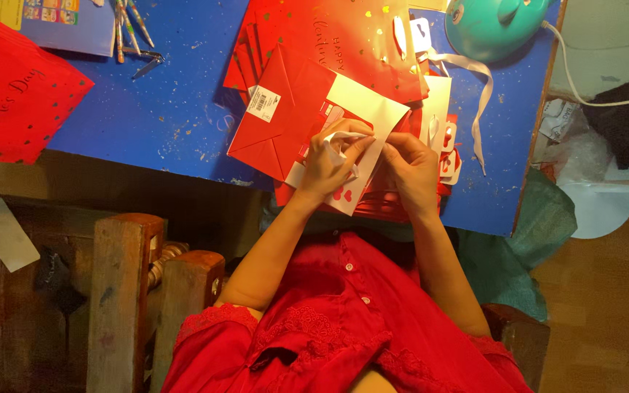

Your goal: The person assembles Valentine's Day cards by threading white ribbons through pre-cut slots on the card flaps and tying them into bows. They handle multiple red and white cards, repeating the threading and tying steps for each card.

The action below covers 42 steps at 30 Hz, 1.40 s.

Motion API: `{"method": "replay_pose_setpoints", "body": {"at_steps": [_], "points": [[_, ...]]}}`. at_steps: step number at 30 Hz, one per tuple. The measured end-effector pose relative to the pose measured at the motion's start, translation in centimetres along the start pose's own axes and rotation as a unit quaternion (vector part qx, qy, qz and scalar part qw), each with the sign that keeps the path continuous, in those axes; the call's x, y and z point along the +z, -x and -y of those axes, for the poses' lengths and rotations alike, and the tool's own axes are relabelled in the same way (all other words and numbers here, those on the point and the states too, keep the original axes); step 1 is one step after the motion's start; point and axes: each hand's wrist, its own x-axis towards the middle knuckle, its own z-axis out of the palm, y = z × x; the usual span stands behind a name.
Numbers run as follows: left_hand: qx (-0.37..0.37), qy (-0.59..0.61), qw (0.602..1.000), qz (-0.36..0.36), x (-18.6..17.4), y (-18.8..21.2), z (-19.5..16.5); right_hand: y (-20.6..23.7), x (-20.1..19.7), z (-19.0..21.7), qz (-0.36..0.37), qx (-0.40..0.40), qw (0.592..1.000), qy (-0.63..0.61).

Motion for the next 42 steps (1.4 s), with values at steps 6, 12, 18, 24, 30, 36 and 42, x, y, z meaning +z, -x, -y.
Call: {"method": "replay_pose_setpoints", "body": {"at_steps": [6, 12, 18, 24, 30, 36, 42], "points": [[-0.066, -0.030, 0.997, -0.023, -0.1, 0.2, 0.4, -0.1, 0.2, -0.1, -0.019, 0.006, 1.000, 0.019], [-0.025, -0.035, 0.999, -0.018, -0.1, 0.2, 0.4, -0.1, -0.6, -0.2, 0.010, 0.051, 0.995, -0.085], [-0.061, -0.018, 0.997, -0.036, 0.1, 0.2, 0.3, -0.3, -1.0, 0.0, 0.021, 0.091, 0.991, -0.095], [-0.091, -0.047, 0.993, -0.053, 0.5, 0.1, 0.2, 0.0, -0.3, 0.1, 0.009, 0.059, 0.997, -0.038], [-0.079, 0.016, 0.996, -0.033, 0.1, 0.0, 0.1, 0.1, 0.7, -0.2, -0.030, 0.026, 0.999, 0.021], [-0.122, 0.136, 0.980, -0.073, -1.2, -1.2, -0.3, 0.0, 0.8, -0.3, -0.021, -0.050, 0.997, 0.057], [0.139, -0.222, 0.936, -0.236, -5.0, -0.6, -3.2, 0.3, 0.6, -0.2, -0.021, 0.032, 0.999, 0.019]]}}
